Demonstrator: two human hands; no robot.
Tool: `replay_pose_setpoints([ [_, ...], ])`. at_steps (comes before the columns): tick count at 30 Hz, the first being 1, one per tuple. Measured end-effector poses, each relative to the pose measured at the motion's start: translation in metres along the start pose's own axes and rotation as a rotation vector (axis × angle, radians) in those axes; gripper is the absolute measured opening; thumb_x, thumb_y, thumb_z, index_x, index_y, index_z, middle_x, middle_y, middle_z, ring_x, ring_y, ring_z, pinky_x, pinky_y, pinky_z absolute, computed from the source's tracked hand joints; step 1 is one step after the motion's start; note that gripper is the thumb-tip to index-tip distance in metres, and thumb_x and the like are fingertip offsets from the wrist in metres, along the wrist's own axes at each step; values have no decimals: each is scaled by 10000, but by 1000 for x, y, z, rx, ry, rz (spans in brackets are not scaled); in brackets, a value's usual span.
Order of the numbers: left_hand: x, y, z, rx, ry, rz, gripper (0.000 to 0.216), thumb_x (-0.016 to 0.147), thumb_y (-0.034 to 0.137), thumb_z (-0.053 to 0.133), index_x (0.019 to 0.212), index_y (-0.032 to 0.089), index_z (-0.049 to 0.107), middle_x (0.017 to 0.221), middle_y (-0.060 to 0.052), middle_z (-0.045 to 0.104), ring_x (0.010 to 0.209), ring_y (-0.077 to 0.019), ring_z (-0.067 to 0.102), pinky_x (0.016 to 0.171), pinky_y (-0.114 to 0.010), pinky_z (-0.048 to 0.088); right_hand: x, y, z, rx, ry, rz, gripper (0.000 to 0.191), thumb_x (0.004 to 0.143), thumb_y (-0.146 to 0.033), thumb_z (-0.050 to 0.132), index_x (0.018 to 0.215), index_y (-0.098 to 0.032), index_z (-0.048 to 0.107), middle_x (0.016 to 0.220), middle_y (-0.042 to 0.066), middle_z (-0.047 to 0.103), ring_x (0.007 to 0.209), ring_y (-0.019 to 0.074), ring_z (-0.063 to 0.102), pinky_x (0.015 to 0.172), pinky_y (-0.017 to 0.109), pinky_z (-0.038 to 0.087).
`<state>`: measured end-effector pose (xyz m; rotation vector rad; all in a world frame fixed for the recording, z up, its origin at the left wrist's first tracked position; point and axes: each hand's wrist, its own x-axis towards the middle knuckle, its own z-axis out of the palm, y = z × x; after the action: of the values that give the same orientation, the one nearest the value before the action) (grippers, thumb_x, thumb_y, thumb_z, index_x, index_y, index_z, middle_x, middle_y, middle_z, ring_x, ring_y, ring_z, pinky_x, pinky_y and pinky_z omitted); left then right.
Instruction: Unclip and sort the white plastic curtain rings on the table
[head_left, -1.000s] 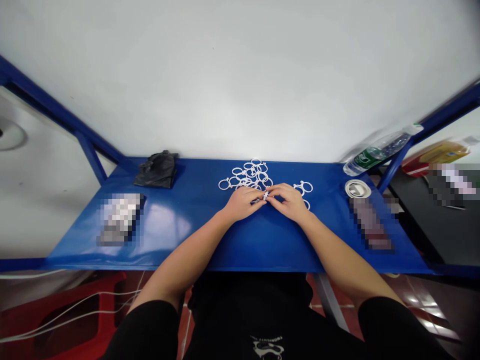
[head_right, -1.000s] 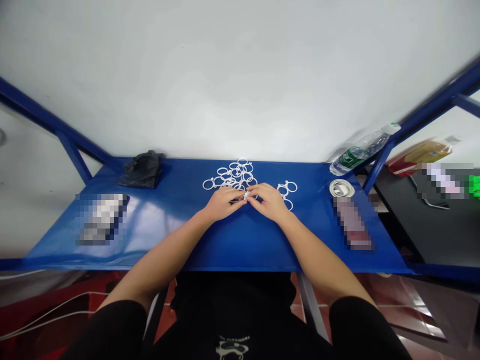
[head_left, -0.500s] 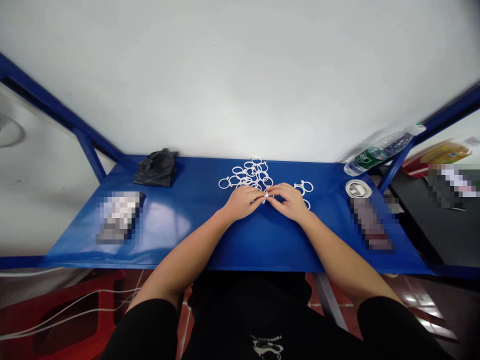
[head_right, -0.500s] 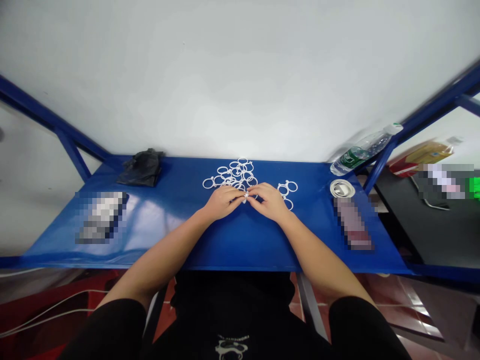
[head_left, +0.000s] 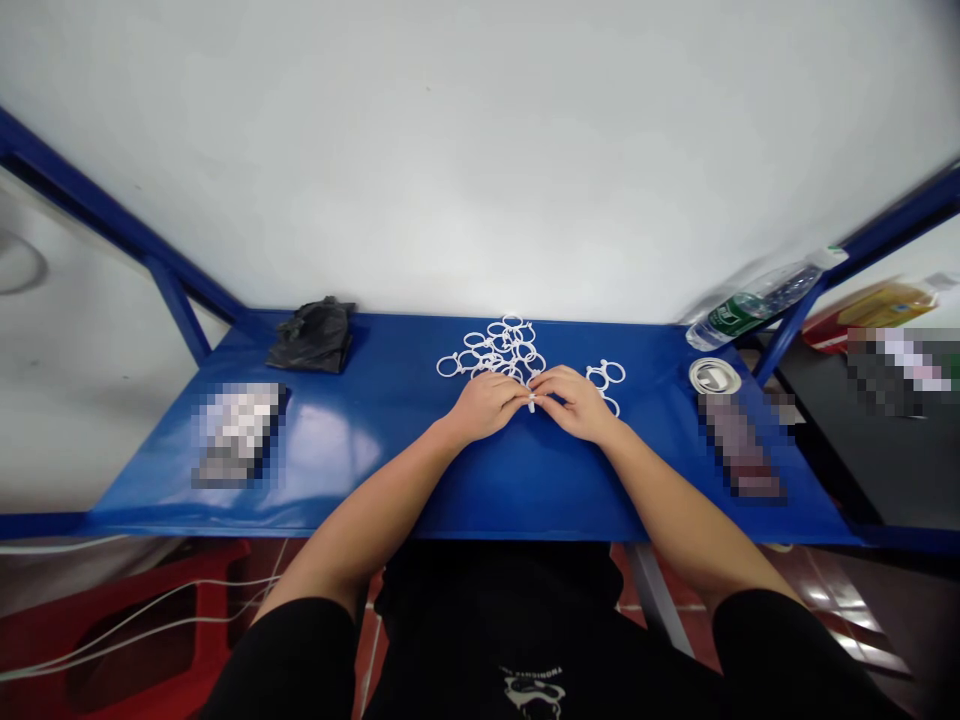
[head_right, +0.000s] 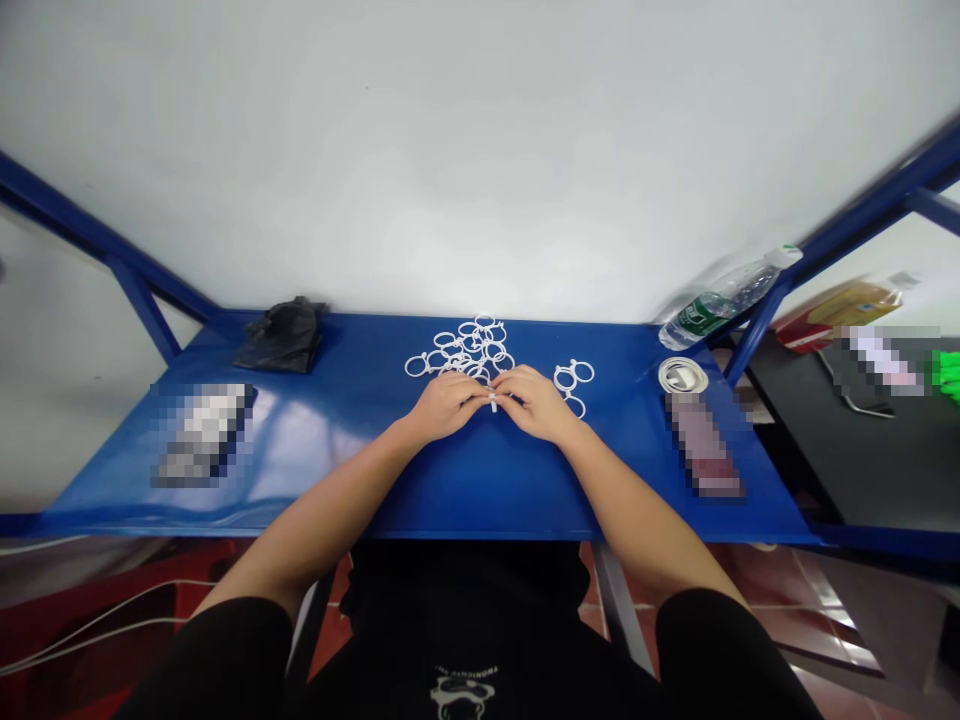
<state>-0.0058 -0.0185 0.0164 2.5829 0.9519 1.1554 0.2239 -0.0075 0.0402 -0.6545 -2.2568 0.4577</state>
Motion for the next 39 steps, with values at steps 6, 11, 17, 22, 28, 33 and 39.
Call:
replay_pose_setpoints([
  [6,0,0,2,0,48,3,243,1067,348,579,986,229,774,907,-16,805,821,-145,737,798,-302,542,0,-2,-2,2,8,12,102,1039,-294,597,1039,-267,695,1060,44,779,994,224,722,912,433,570],
  [11,0,-1,5,16,80,-40,240,1065,375,582,1040,236,776,941,-30,806,874,-161,743,828,-326,560,-2,-2,1,-25,7,77,104,1039,-305,597,1082,-270,685,1047,48,776,983,224,728,893,409,579],
  [17,4,-2,-5,50,129,-15,214,1026,348,634,1161,235,755,1083,-60,792,984,-192,727,889,-379,556,-2,4,-14,-130,114,41,43,975,-262,622,961,-259,663,1060,66,777,979,242,734,888,439,581],
  [22,4,-25,-21,158,340,-244,185,1008,345,637,1022,219,772,1054,-74,770,1012,-220,701,949,-407,528,-6,12,-54,-232,209,32,86,913,-312,672,855,-253,649,1013,71,784,915,260,738,866,459,570],
  [28,-4,-60,-39,310,215,-622,224,983,352,631,1082,217,779,1171,-108,734,1103,-293,652,1012,-446,480,-8,15,-73,-336,451,152,109,942,-375,695,912,-270,699,965,59,798,915,274,740,897,478,559],
  [33,-12,-70,-46,434,-16,-857,347,988,422,584,1179,203,771,1282,-168,695,1167,-386,604,989,-511,480,-4,8,-41,-267,328,156,140,989,-361,647,908,-269,714,914,48,792,871,256,722,851,462,567],
  [39,-10,-68,-52,484,-136,-922,327,979,388,567,1158,225,787,1215,-153,725,1119,-363,643,944,-478,500,-1,3,5,-151,136,87,111,1001,-345,645,991,-260,715,939,48,785,875,232,707,834,427,562],
])
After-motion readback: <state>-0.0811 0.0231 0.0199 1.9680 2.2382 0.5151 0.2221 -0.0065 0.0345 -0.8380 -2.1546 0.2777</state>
